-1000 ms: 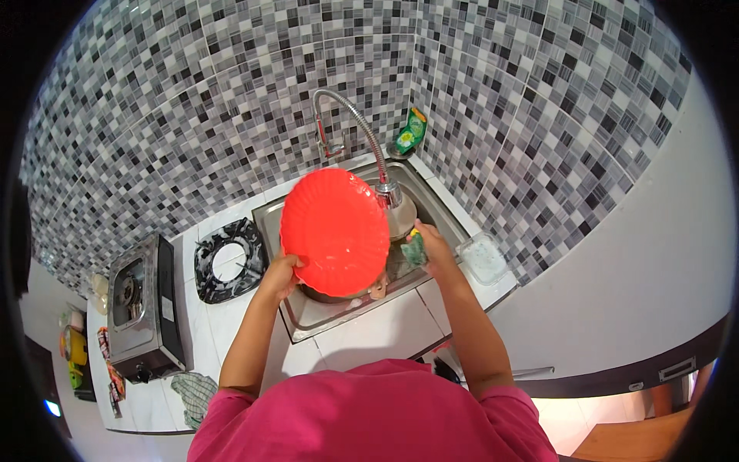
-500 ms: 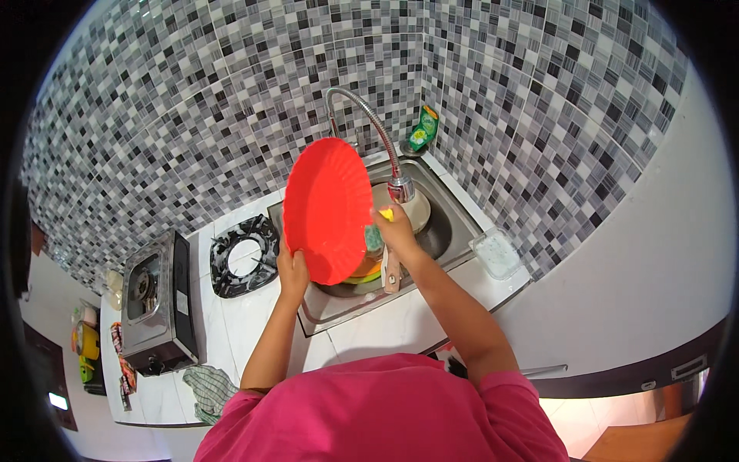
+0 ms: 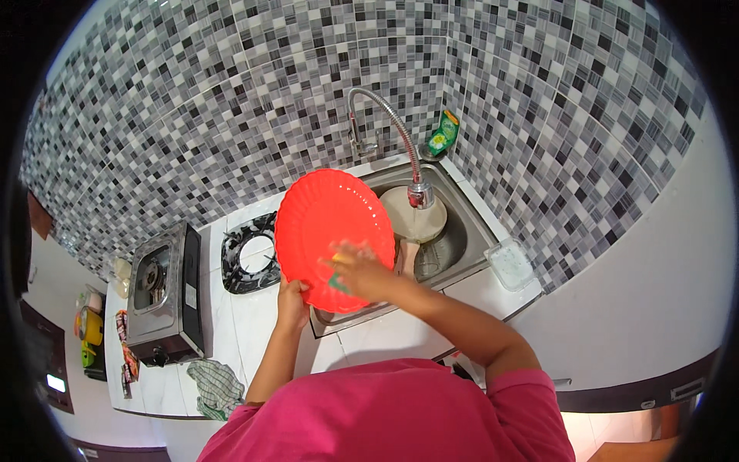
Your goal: Wash kitchen items including a stove burner cap, a red plate, and a glass using a sponge and soap.
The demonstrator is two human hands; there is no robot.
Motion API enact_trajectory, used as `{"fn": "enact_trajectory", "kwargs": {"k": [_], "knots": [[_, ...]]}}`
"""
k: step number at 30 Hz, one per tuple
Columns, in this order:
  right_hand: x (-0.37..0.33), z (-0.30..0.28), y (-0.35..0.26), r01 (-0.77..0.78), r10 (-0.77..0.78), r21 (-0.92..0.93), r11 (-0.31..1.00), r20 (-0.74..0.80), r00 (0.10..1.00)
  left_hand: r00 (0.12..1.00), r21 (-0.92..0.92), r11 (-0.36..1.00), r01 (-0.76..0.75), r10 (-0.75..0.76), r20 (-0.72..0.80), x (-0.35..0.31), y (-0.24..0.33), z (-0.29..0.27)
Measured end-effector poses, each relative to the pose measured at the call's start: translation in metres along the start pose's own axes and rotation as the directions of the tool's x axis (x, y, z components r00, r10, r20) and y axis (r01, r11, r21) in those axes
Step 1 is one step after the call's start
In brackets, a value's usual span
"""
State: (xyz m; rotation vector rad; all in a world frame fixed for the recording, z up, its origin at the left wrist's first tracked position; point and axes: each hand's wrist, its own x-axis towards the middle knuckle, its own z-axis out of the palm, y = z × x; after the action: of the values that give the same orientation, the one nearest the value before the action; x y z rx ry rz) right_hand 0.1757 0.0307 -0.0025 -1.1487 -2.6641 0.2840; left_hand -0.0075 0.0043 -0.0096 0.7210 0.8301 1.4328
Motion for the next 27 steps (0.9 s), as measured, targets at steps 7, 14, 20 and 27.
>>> {"fn": "enact_trajectory", "kwargs": {"k": [7, 14, 20, 27], "knots": [[0.029, 0.016, 0.024, -0.409, 0.443, 0.172, 0.896, -0.296, 0.846, 1.000, 0.144, 0.990, -0.002, -0.001, 0.020, -0.010, -0.006, 0.000], [0.004, 0.021, 0.004, 0.000, 0.013, 0.108, 0.994, -0.123, 0.992, 1.000, 0.115, 0.993, -0.011, 0.014, -0.021, -0.013, -0.002, -0.003], [0.022, 0.018, 0.027, -0.488, 0.467, 0.061, 0.871, -0.418, 0.780, 0.997, 0.213, 0.976, -0.038, 0.024, 0.071, -0.026, 0.001, 0.018], [0.026, 0.010, -0.014, 0.019, 0.000, 0.070, 0.997, -0.257, 0.966, 0.999, 0.163, 0.986, -0.021, 0.015, 0.044, -0.022, -0.016, 0.007]]}}
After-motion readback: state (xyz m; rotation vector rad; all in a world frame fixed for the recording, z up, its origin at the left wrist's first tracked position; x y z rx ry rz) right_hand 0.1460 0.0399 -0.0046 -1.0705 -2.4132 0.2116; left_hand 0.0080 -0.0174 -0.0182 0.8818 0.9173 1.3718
